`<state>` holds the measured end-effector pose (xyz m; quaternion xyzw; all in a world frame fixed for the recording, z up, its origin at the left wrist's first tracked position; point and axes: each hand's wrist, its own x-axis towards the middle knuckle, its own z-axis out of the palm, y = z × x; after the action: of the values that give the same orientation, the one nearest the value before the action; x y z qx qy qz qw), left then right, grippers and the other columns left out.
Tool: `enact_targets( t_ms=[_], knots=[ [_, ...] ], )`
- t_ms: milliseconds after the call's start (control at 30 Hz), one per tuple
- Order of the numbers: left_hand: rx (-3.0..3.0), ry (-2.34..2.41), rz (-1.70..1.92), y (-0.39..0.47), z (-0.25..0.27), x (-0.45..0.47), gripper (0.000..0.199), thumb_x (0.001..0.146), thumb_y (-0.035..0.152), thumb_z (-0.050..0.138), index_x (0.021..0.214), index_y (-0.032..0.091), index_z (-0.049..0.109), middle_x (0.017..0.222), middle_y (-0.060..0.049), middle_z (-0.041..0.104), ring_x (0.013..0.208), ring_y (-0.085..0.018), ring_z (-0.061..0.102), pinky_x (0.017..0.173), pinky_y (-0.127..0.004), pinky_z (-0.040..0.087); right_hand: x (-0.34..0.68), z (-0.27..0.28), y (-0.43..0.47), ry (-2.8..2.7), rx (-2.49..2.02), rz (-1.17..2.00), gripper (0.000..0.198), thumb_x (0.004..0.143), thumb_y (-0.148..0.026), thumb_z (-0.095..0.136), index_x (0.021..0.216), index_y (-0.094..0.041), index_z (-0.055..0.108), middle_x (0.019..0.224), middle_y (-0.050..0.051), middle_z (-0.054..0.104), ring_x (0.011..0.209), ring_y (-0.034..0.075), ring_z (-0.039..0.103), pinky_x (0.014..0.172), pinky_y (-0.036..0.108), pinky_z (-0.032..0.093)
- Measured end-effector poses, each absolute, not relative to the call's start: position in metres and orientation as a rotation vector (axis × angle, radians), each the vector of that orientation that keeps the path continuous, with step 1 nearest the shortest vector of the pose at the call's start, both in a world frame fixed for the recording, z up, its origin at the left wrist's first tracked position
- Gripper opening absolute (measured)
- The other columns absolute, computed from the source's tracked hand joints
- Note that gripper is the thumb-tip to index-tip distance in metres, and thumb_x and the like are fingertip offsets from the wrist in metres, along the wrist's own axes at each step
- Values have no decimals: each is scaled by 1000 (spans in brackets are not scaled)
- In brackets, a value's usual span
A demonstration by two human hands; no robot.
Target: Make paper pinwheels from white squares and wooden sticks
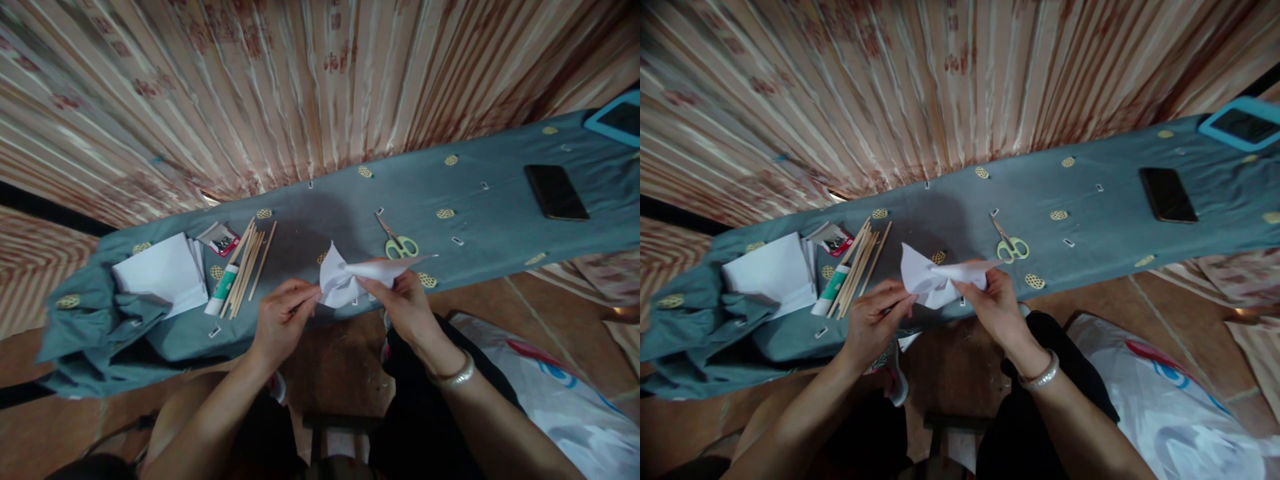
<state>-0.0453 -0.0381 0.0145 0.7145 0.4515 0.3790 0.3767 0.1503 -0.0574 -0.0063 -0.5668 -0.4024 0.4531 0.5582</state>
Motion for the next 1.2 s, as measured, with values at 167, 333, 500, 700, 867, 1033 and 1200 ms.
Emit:
enact_targets(
  t_ms=[167, 333, 500, 700, 867, 1033, 1200],
  knots=[
    [1845, 1159, 988, -39, 6, -46, 18, 85, 19, 61, 81, 22, 78, 66, -1, 64, 59, -11, 58, 60, -21, 46, 150, -12, -52, -901, -1325, 1154, 31, 66, -45, 80, 82, -19, 73, 76, 3, 76, 61, 16, 65, 57, 29, 54],
    [1742, 1115, 1022, -44, 7, -45, 18, 82, 19, 62, 86, 22, 79, 77, -3, 66, 58, -10, 58, 59, -21, 46, 156, -3, -49, -962, -1302, 1257, 46, 65, -53, 79, 94, -18, 72, 82, 6, 77, 70, 20, 69, 64, 33, 56],
    [1397, 1132, 990, -55, 4, -48, 18, 74, 17, 66, 85, 20, 80, 63, 1, 61, 50, -8, 51, 50, -19, 40, 158, 8, -35, -1142, -1370, 1402, 53, 58, -56, 81, 88, -14, 70, 80, 8, 76, 69, 20, 68, 67, 32, 55],
    [678, 1163, 1072, -94, -21, -52, 19, 61, 19, 80, 79, 12, 78, 56, 0, 65, 49, -6, 51, 47, -17, 36, 135, 27, -3, -2114, -1717, 1312, 28, 79, -31, 65, 99, -12, 72, 90, 8, 77, 78, 20, 68, 66, 26, 51],
    [188, 1117, 1100, -111, -41, -43, 18, 56, 4, 81, 72, 10, 75, 68, -3, 70, 52, -4, 55, 46, -13, 38, 104, 26, 25, -2474, -1764, 1261, 14, 72, -19, 69, 83, -13, 76, 84, 4, 76, 79, 20, 67, 62, 22, 46],
    [61, 1084, 1070, -105, -49, -38, 15, 63, -2, 77, 72, 9, 72, 67, -2, 69, 51, -3, 57, 46, -11, 42, 88, 20, 42, -2763, -1767, 1114, 23, 71, -21, 71, 92, -14, 77, 88, 6, 76, 80, 20, 67, 62, 23, 44],
    [-27, 1049, 1044, -106, -49, -36, 11, 72, -3, 72, 73, 8, 72, 66, -3, 69, 56, -4, 63, 52, -9, 47, 85, 19, 46, -2933, -1733, 939, 36, 73, -26, 72, 108, -14, 74, 107, 13, 75, 94, 25, 68, 72, 27, 46]
  ],
)
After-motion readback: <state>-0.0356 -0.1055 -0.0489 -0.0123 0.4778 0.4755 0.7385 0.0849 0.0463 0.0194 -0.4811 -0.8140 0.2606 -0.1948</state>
